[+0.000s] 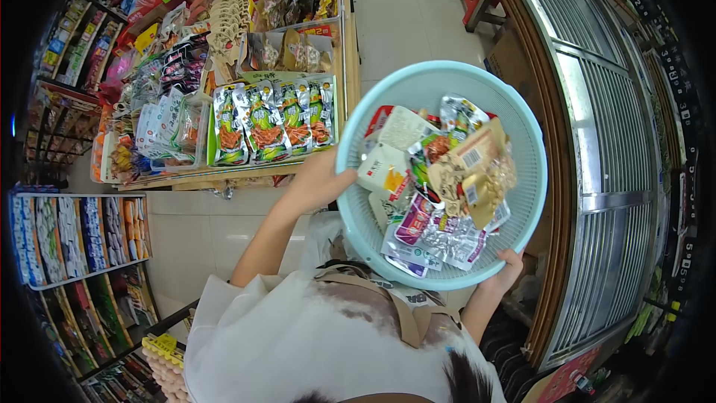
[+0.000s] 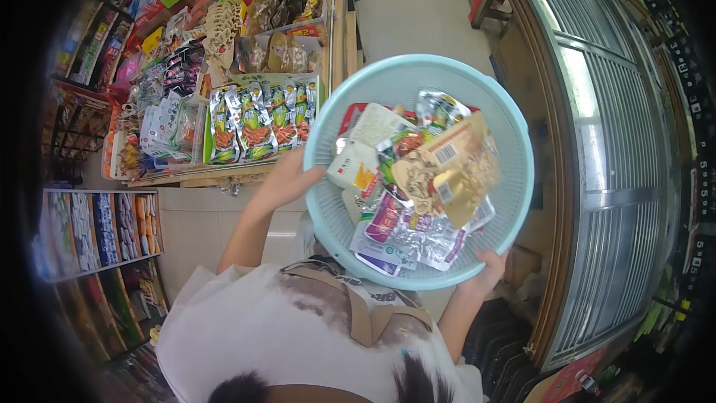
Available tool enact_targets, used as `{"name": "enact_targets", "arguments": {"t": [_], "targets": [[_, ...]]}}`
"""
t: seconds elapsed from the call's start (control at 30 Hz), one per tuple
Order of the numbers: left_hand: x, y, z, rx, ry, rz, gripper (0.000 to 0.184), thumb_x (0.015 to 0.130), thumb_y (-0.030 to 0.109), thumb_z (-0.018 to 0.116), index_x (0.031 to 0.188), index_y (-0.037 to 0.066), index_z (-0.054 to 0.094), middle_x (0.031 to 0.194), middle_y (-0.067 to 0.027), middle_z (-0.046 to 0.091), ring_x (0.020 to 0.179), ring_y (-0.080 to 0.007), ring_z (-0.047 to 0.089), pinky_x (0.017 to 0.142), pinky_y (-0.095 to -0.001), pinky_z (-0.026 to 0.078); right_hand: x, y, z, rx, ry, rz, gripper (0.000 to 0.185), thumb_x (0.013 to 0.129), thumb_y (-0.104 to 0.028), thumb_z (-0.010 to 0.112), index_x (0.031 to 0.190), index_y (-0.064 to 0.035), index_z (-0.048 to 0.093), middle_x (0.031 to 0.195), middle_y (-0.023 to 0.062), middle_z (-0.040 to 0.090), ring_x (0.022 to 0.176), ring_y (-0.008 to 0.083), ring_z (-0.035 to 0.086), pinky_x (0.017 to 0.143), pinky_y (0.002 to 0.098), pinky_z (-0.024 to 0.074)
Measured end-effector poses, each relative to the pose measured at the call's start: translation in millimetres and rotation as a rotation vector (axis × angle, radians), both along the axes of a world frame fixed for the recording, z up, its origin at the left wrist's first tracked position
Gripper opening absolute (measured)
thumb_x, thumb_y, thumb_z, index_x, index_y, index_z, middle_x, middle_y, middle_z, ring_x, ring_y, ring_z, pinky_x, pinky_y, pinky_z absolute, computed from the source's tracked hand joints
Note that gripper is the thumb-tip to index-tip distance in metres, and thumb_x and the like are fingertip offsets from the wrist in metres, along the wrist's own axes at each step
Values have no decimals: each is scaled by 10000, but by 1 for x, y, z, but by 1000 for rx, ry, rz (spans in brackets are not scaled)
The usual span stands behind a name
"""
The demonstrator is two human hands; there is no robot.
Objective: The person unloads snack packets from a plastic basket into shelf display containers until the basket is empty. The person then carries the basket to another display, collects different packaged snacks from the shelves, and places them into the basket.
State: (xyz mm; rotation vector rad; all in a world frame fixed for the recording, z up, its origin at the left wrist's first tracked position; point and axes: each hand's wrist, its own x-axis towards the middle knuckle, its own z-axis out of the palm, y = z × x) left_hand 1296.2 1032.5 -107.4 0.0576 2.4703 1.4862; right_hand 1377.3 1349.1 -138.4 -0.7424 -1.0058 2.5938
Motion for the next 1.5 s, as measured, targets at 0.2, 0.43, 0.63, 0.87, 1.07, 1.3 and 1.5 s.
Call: {"name": "enact_targets", "arguments": {"t": [0.2,0.43,0.63,0.87,1.07,1.3,1.5], "targets": [[-30,49,7,-12,-11,-127,331,690,180,502,955,-10,556,772,-208,603,708,-342,597,680,-389,466,23,41,-11,4,13,-59,740,486,25,420,1222,37,338,1103,214,443,1004,342,475,890,413,412],[-73,79,1,-43,-117,-236,339,692,150,508,988,-12,543,788,-176,616,716,-288,615,688,-365,468,2,58,-8,40,-51,-115,802,485,-15,428,1274,13,287,1164,230,395,1063,376,433,932,445,372],[-125,93,-22,40,-76,-125,389,667,192,495,1004,3,541,782,-206,608,710,-355,595,683,-403,471,-78,82,-8,93,-108,-88,780,507,-20,439,1273,13,298,1177,233,398,1081,371,429,944,450,363],[-202,97,-37,108,-55,44,391,681,188,501,1027,11,534,802,-207,610,724,-353,596,684,-406,470,-217,93,18,258,-113,27,761,525,-26,469,1266,25,305,1157,228,424,1051,376,458,915,442,391],[-245,94,-36,150,0,247,392,678,170,518,1030,-4,528,790,-209,609,706,-342,600,672,-393,475,-313,98,21,359,-83,172,741,548,-41,499,1260,30,308,1133,226,438,1036,353,473,888,432,410],[-260,79,-15,259,-10,483,427,697,183,532,1082,-1,504,849,-167,623,741,-274,609,703,-350,471,-416,76,16,297,31,399,710,614,-71,509,1283,11,286,1160,219,429,1042,338,470,875,415,405],[-282,72,-11,184,-24,669,417,714,198,583,1069,-11,522,913,-169,618,792,-268,609,752,-345,460,-531,48,6,271,90,665,706,632,-78,508,1298,-14,284,1158,202,438,1030,311,481,863,405,414]]}}
